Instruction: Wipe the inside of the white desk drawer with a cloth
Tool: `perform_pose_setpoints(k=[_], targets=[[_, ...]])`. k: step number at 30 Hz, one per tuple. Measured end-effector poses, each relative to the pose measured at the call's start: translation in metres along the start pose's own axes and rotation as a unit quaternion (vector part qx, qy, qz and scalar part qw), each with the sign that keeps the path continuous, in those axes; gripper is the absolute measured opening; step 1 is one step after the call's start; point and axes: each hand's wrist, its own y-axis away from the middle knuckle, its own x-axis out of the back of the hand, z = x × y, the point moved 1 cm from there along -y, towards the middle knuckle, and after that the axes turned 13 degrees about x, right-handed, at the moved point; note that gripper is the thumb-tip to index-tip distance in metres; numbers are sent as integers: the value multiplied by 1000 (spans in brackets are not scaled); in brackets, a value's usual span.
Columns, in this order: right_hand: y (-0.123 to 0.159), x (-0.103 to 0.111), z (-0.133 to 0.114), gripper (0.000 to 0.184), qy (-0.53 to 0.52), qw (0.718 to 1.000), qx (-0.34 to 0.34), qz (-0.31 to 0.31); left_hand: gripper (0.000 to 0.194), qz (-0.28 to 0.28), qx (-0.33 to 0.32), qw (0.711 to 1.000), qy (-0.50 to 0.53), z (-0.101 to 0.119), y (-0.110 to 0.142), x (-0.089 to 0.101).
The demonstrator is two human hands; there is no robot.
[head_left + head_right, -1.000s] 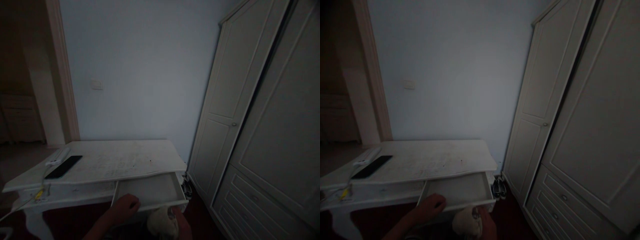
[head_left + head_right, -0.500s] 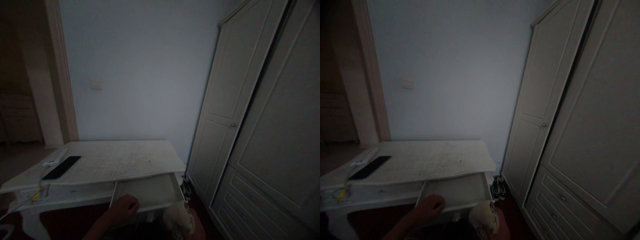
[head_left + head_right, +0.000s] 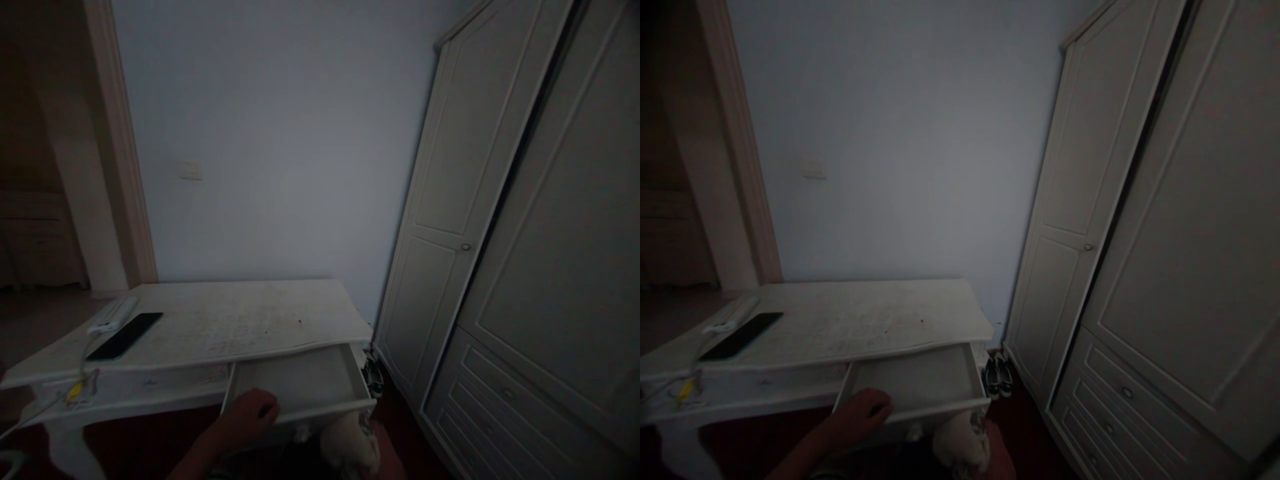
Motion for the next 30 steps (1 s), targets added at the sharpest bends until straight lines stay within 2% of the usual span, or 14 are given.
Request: perform_pose_setpoints(k=[3,5,10,13,16,19,23,26,30], targets=[[-3,13,9,50,-6,1000,6,23,32,-2,9,1000,-12,2,1,2],[-5,12,4,58,-15,999,15,34,34,-8,16,1000,-22,5,2,4],[-10,-9,-36,50,-7,999,53,-7,35,-31,20,998,-44,10,3,9],[-12,-20,-46,45,17,996,80,-33,37,-35,25,998,-52,9,3,8],[-10,-17,-30,49,54,993,86,-55,39,-25,20,998,-50,6,2,5],[-7,1,-5,55,90,991,81,-60,36,-13,12,999,-31,4,2,3],[-9,27,7,34,47,995,62,-61,34,-14,16,999,-31,6,3,6],[-16,34,-2,34,18,997,68,-15,35,-14,15,999,-30,8,4,8],[-23,28,-24,38,39,992,64,102,38,-14,15,999,-31,4,1,4]])
